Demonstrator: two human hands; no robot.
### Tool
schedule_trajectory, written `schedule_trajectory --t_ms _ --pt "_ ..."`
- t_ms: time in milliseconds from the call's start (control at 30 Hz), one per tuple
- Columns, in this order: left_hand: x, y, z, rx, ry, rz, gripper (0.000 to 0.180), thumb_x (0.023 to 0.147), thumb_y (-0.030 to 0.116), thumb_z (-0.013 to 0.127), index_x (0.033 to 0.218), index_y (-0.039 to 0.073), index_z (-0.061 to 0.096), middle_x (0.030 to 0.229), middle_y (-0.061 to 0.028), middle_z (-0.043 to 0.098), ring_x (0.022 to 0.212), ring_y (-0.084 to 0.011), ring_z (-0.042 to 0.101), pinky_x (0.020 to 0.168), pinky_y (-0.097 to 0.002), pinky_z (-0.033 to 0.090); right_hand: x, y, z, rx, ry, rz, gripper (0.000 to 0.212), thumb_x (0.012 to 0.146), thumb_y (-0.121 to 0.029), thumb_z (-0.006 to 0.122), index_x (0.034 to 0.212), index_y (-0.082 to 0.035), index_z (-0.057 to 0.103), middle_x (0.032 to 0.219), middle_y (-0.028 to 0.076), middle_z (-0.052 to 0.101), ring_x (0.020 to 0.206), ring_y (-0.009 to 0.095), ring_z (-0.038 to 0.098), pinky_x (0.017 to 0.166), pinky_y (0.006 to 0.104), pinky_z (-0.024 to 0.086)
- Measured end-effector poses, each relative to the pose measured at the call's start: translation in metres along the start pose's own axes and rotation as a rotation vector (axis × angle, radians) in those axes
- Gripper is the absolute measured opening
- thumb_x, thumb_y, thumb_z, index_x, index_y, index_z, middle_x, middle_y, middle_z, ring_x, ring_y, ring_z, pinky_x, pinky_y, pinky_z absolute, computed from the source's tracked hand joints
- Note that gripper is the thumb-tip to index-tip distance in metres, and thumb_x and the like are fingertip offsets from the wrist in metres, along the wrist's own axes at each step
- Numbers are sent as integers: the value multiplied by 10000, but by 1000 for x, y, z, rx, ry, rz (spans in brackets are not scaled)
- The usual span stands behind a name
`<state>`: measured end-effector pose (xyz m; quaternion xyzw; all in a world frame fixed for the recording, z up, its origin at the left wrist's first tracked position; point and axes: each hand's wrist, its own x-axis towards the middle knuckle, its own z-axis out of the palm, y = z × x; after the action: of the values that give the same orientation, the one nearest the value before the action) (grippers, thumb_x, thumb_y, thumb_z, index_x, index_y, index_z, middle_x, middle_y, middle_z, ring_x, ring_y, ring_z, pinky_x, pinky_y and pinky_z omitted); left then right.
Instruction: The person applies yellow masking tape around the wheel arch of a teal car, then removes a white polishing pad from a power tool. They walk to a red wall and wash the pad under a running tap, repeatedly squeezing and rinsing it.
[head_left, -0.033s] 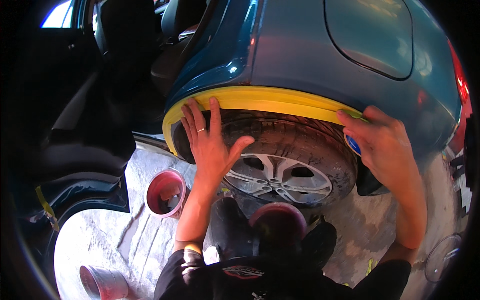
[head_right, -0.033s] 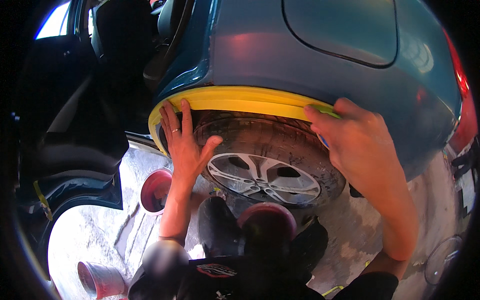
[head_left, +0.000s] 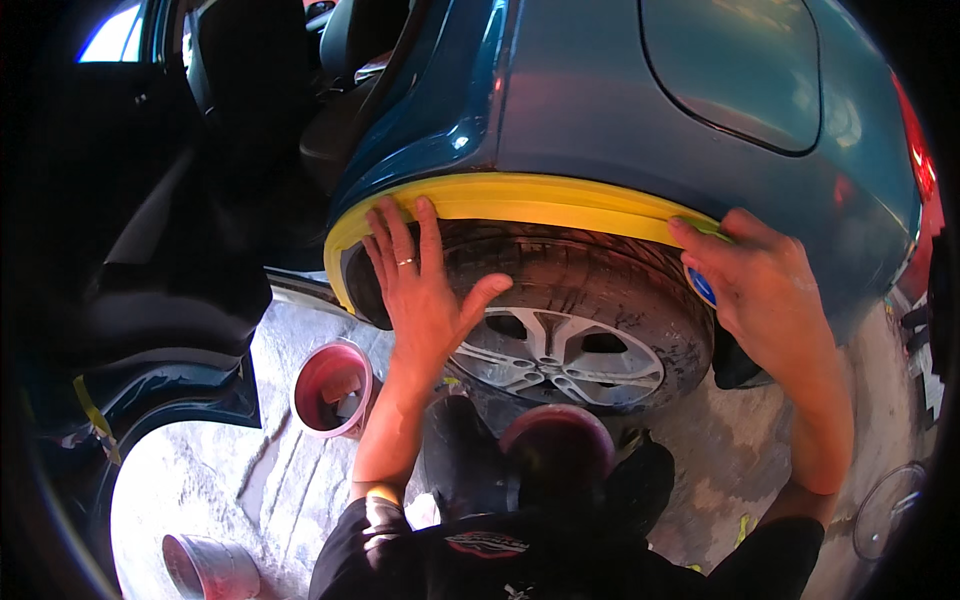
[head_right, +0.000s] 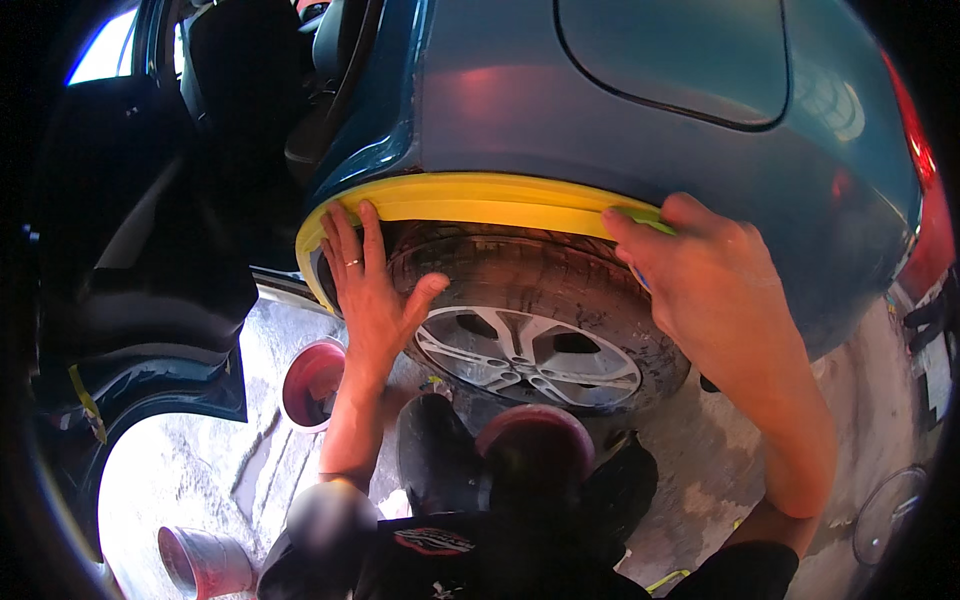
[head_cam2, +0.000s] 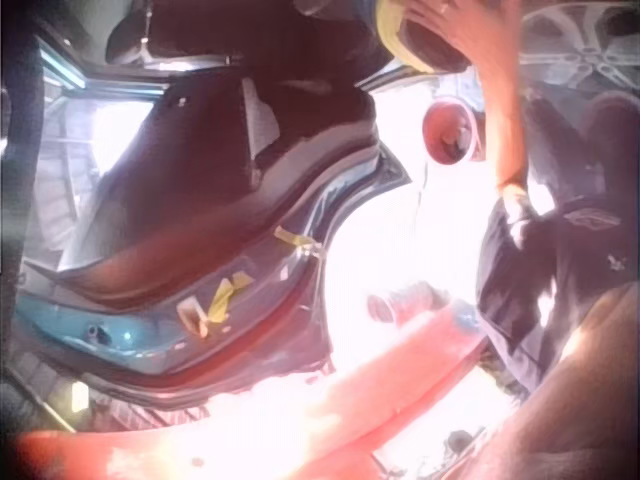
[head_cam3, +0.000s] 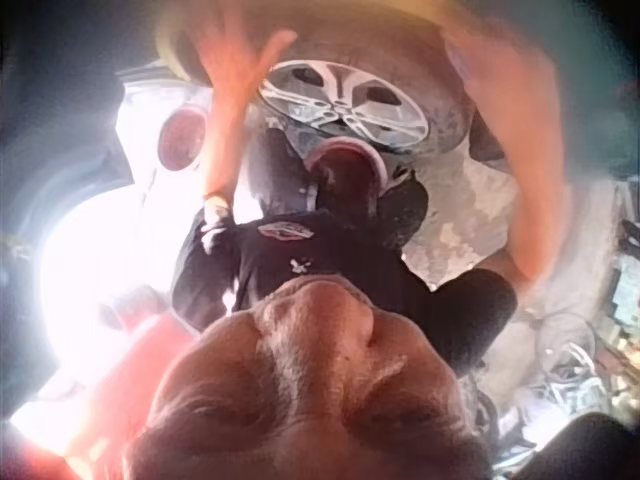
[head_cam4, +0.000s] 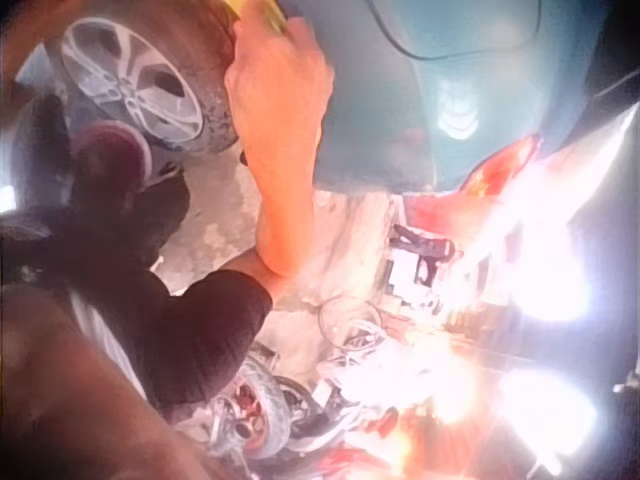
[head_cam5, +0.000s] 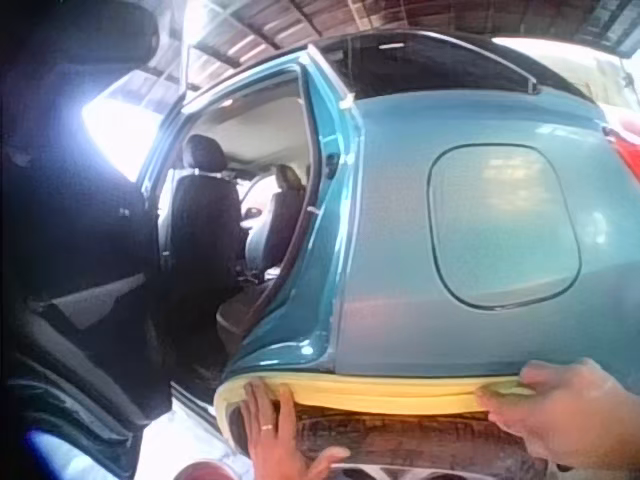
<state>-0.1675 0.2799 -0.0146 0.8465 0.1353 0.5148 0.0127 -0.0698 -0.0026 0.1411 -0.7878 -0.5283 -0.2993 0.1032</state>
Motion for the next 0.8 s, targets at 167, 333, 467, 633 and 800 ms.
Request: schedule_trajectory --t_ms 167,333,467,633,800 --pt "3 41 16 -131 7 134 1051 771 767 569 1522 79 311 1542 -376 116 1375 -651 101 1105 -676 168 -1 4 2 -7 -31 -9 295 795 -80 666 1088 -66 701 754 125 598 688 309 610 608 410 500" --pt "8 76 18 -68 18 131 1047 771 780 568 1534 115 299 1550 -387 28 1386 -650 -13 1103 -703 85 -6 10 10 29 42 -38 318 783 -52 689 1101 -62 709 758 131 595 703 304 596 628 405 486" --pt "10 89 23 -29 -13 160 1057 776 772 571 1532 89 289 1542 -402 27 1397 -635 -10 1112 -692 70 -19 9 17 80 116 32 371 768 -45 727 1137 -85 711 744 126 598 690 317 591 641 376 492" --pt "13 93 24 85 1 202 1104 759 785 568 1547 82 244 1551 -384 58 1429 -579 44 1143 -638 98 -63 15 5 480 194 119 562 698 -101 813 1241 -100 666 767 83 642 648 231 608 627 354 497" --pt "8 96 32 144 3 215 1114 768 794 547 1549 69 221 1557 -369 71 1440 -554 78 1148 -630 111 -127 77 -32 616 168 533 474 773 -165 812 1200 -26 662 851 82 710 699 128 644 661 292 494"
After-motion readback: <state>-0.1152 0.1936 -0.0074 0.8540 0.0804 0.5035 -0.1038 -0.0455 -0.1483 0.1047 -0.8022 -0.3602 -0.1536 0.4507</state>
